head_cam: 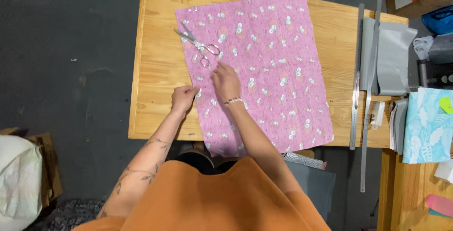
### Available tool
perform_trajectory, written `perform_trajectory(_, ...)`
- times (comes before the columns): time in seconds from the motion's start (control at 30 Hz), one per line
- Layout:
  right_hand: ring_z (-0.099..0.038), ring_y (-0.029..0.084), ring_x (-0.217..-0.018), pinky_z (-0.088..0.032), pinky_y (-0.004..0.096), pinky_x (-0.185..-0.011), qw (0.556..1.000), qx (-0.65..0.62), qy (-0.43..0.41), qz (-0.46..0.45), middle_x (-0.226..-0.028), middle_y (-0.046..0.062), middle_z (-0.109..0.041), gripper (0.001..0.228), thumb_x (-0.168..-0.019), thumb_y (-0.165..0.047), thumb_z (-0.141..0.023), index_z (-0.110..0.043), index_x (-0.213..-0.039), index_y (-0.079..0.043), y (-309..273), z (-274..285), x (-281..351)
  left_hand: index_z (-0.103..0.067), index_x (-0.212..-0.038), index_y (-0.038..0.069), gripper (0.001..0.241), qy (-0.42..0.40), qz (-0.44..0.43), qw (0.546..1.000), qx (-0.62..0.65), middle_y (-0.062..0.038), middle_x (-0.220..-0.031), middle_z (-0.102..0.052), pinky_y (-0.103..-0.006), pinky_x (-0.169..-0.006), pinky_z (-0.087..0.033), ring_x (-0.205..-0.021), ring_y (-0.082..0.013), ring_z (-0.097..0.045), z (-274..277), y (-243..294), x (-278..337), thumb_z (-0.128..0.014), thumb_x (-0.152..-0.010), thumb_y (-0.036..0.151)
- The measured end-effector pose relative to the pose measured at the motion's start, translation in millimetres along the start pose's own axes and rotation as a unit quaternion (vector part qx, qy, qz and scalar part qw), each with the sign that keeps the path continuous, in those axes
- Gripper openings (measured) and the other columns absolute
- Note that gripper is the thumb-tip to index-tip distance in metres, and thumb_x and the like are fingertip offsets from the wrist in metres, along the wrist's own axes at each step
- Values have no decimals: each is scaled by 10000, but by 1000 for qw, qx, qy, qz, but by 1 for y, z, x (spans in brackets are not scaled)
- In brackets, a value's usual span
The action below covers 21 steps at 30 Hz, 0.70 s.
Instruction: The person uses scissors to trim the edges of a pink patterned fabric laid on a wooden table. They cut along the sides to remove excess material and then fold the fabric to align the edges.
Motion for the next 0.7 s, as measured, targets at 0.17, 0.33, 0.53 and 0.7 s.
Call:
perform_trajectory(0.17,-512,391,-1346,-400,484,-1153,992,86,-24,92,-1433,167,-565,123,-867,-174,-740,-780,-950,-91,-7,-40,-58,-806,-910,238,245,-6,-39,999,-19,-65,-825,-745,-416,-799,-541,-936,-348,-711,14,25,22,-758,-839,467)
perform_trajectory(0.33,-646,205,-1193,-496,391,-969,980,159,-48,106,-1291,13,-676,135,-935,-316,-672,-719,-959,-192,96,-104,-73,-801,-882,258,177,22,-22,999,-9,-47,-622,-686,-358,-697,-532,-752,-230,-706,23,32,26,-724,-854,415)
perform_trajectory(0.53,-701,188,-867,-542,335,-773,958,278,46,58,-925,-15,-720,110,-929,-308,-640,-703,-970,-227,219,-43,-47,-798,-971,227,185,53,-25,998,-19,-112,-967,-745,-441,-856,-521,-1047,-338,-670,29,32,21,-753,-850,360)
perform_trajectory(0.7,-694,224,-712,-546,385,-643,936,344,69,14,-778,3,-684,102,-910,-311,-632,-693,-924,-230,291,46,-41,-794,-973,249,184,67,-32,996,-47,-95,-957,-741,-446,-862,-523,-1031,-334,-671,27,32,21,-756,-858,386)
Point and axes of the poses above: each hand's wrist, its own x-axis away from the middle knuckle, its own z-axis out of the back of the hand, y = z × x, the point moved 2 cm from there along -x, towards the middle knuckle
